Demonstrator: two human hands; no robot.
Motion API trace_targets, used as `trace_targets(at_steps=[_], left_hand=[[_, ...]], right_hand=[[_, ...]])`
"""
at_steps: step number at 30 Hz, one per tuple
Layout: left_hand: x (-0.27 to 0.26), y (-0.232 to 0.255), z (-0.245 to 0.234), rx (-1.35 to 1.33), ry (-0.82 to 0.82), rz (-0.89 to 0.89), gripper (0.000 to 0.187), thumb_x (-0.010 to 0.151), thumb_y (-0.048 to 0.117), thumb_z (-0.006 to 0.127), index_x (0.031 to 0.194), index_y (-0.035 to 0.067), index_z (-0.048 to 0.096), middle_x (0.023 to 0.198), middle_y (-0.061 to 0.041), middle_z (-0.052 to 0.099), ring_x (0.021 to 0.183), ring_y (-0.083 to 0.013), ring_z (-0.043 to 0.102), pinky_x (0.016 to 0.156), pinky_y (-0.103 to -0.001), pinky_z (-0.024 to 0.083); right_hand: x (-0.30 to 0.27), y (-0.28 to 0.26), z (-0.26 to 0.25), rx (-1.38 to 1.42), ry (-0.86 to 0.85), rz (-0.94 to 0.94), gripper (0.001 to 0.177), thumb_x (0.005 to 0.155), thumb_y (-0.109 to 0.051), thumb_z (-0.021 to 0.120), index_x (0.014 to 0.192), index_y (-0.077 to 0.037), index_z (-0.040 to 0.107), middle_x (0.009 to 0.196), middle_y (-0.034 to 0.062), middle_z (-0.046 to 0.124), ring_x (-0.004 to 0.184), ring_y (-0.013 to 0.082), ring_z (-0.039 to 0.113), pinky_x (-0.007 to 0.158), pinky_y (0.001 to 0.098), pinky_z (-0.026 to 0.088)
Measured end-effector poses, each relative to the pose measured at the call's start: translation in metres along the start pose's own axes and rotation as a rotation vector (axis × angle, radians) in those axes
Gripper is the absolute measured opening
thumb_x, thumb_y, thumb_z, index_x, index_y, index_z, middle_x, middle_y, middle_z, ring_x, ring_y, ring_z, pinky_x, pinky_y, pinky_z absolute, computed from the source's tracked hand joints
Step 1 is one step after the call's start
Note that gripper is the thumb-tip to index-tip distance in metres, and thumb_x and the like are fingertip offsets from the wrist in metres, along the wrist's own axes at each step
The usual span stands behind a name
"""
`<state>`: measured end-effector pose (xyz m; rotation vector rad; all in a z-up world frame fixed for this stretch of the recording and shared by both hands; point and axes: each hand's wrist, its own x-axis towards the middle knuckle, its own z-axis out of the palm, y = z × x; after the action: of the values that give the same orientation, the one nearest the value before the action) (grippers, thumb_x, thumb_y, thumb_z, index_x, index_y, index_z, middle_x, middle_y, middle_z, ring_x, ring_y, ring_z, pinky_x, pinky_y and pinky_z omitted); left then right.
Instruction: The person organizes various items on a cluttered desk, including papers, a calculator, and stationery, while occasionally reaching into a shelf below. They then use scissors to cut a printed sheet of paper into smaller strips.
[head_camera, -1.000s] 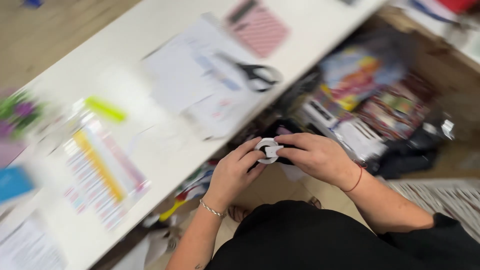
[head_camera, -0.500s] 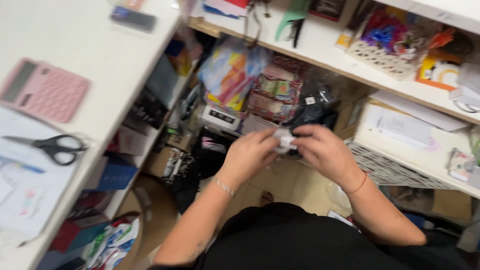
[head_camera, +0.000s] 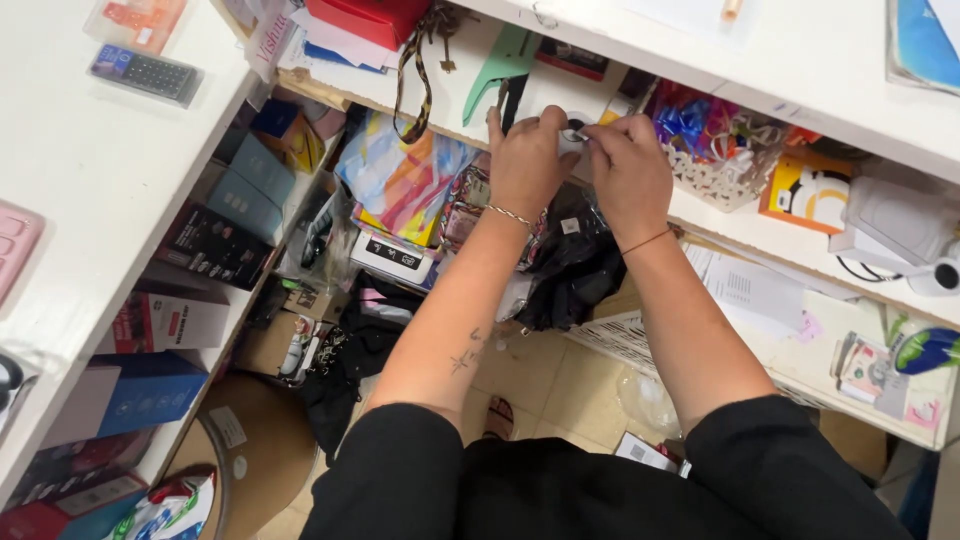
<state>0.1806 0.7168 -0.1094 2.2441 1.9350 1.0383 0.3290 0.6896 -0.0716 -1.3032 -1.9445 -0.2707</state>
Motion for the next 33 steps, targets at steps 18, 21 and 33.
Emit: trace_targets(at_steps=[18,21,33], left_hand=[[0.008,0.004,-0.006,0.156,0.192,0.078,0.020,0.093,0.022,0.059,0.114,0.024,0.059,0.087,-0.003,0.076,0.093,-0.0225,0.075,0.115,-0.057,0.038],[-0.021,-0.002,-0.038,0.055,0.296,0.149,0.037,0.081,0.029,0.074,0.114,0.019,0.062,0.088,-0.010,0.074,0.093,-0.0279,0.075,0.114,-0.060,0.038],[-0.302,-0.129,-0.301,-0.597,-0.097,-0.667,0.034,0.092,0.030,0.070,0.124,0.020,0.067,0.109,-0.003,0.079,0.114,-0.0294,0.069,0.102,-0.052,0.048]], right_hand=[[0.013,-0.032,-0.002,-0.046,-0.388,0.170,0.051,0.097,-0.009,0.047,0.148,-0.007,0.053,0.125,0.0211,0.054,0.092,0.0507,0.067,0.078,0.0559,0.057],[0.015,-0.045,-0.017,0.005,-0.428,0.201,0.055,0.094,-0.003,0.047,0.149,-0.003,0.048,0.131,0.0237,0.053,0.096,0.0542,0.066,0.082,0.0580,0.057],[-0.044,-0.279,0.027,0.821,-0.446,-0.130,0.028,0.087,-0.006,0.063,0.108,-0.017,0.077,0.098,0.0033,0.075,0.101,0.0247,0.072,0.093,0.0365,0.054]])
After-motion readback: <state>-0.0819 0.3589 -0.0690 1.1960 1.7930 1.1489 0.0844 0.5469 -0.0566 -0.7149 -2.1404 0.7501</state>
